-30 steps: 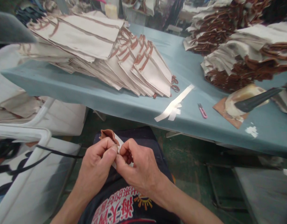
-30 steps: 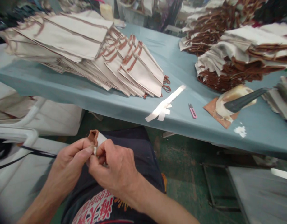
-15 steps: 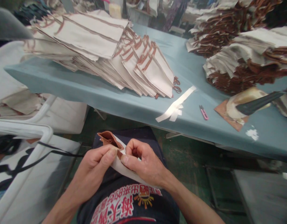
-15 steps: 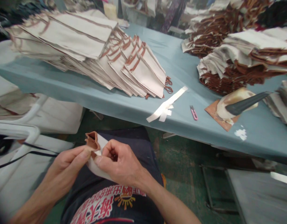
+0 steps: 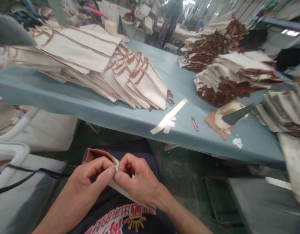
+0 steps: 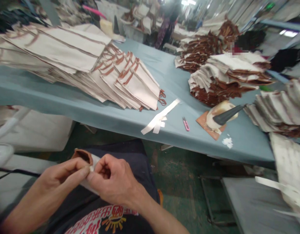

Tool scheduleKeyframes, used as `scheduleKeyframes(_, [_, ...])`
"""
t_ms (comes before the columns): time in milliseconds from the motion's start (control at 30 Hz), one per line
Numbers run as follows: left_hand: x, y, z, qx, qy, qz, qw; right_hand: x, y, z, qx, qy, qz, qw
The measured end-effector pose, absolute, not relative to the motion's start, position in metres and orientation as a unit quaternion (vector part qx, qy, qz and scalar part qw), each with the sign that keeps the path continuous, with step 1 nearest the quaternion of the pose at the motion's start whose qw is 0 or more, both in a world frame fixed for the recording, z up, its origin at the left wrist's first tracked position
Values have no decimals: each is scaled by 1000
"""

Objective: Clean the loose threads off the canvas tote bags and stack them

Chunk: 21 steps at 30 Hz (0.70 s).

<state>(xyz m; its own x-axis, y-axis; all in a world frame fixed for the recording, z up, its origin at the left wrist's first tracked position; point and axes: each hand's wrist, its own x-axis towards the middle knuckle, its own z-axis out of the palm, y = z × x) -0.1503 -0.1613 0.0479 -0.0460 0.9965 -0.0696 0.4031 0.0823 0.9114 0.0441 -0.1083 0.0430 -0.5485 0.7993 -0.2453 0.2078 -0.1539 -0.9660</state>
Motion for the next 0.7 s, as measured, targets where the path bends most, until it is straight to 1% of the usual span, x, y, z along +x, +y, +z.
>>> scheduleKeyframes(67, [-142, -161, 41, 565, 627, 383, 375, 52, -108, 43, -416, -603, 641, 229])
scheduleKeyframes(100, [-138, -160, 38, 558, 632, 378, 383, 57, -107, 42, -415, -597, 647, 228])
scheduleKeyframes(233, [-125, -158, 42, 548, 596, 358, 465, 77, -103, 40, -404, -591, 652, 250])
scheduleKeyframes(300, [-123, -155, 50, 548, 587, 353, 480, 83, -102, 40, -396, -599, 639, 274])
scheduleKeyframes(367, [-124, -153, 56, 565, 578, 344, 477, 86, -101, 40, -390, -608, 631, 282])
scheduleKeyframes(467, [-127, -152, 61, 598, 562, 322, 472, 87, -98, 42, -379, -608, 647, 262])
scheduleKeyframes(567, [-126, -154, 64, 590, 580, 311, 468, 87, -95, 45, -366, -610, 660, 243])
scheduleKeyframes(700, [-123, -156, 63, 629, 567, 337, 412, 89, -90, 46, -352, -639, 638, 248])
